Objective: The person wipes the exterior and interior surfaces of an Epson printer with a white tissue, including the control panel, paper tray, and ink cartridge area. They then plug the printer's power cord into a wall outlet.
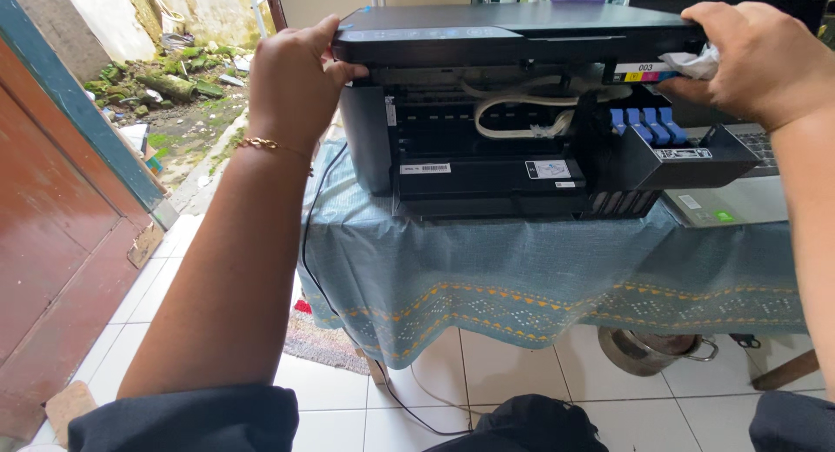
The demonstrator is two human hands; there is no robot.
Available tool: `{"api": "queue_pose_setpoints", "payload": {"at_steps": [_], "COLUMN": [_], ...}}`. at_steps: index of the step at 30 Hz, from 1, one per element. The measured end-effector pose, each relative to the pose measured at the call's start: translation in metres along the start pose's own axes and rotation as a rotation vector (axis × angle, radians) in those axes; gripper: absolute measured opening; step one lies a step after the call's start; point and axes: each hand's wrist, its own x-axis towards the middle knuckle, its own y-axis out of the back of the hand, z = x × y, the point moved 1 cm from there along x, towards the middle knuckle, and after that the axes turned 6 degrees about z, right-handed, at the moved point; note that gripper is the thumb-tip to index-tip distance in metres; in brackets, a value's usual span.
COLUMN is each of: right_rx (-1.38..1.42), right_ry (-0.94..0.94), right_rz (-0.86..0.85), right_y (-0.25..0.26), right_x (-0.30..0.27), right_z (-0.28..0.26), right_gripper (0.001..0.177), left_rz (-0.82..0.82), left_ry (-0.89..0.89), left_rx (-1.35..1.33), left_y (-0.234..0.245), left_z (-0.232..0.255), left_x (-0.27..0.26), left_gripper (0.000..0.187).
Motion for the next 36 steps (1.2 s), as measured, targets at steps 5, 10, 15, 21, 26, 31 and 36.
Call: {"api": "queue_pose_setpoints", "payload": {"at_steps": [5, 10, 15, 21, 26, 31, 36], "right_rx": [0.078, 0.227, 0.438, 0.557, 0.551, 0.532, 0.373], "right_ry": [-0.021, -0.081, -0.274, -0.286, -0.311, -0.353, -0.332], "right_rz": [0.019, -0.026, -0.112, -0.144, -0.176, -0.202, -0.243], "right_y": [0.007, 0.015, 0.012, -0.006, -0.014, -0.016, -0.014], "right_x": [0.006, 0.01, 0.006, -0.004, -0.012, -0.012, -0.012], "right_z": [-0.004, -0.01, -0.007, 0.006, 0.015, 0.013, 0.012], "right_gripper": [0.075, 0.067, 0.031, 0.02, 0.021, 0.021, 0.028], "left_rz": [-0.117, -0.166, -0.179, -0.217, -0.203, -0.184, -0.203], "left_ry": [0.005, 0.098, 0.151, 0.231, 0.1, 0.049, 0.071], "left_rx": [-0.084, -0.184, -0.273, -0.241, -0.128, -0.065, -0.017], "left_y": [0.002, 0.003, 0.006, 0.008, 0.012, 0.019, 0.02], "left_z": [-0.012, -0.02, -0.023, -0.019, -0.017, -0.01, -0.007], "left_x": [0.003, 0.004, 0.003, -0.001, 0.0, -0.006, -0.007], "left_gripper": [0.06, 0.056, 0.043, 0.035, 0.034, 0.031, 0.032]}}
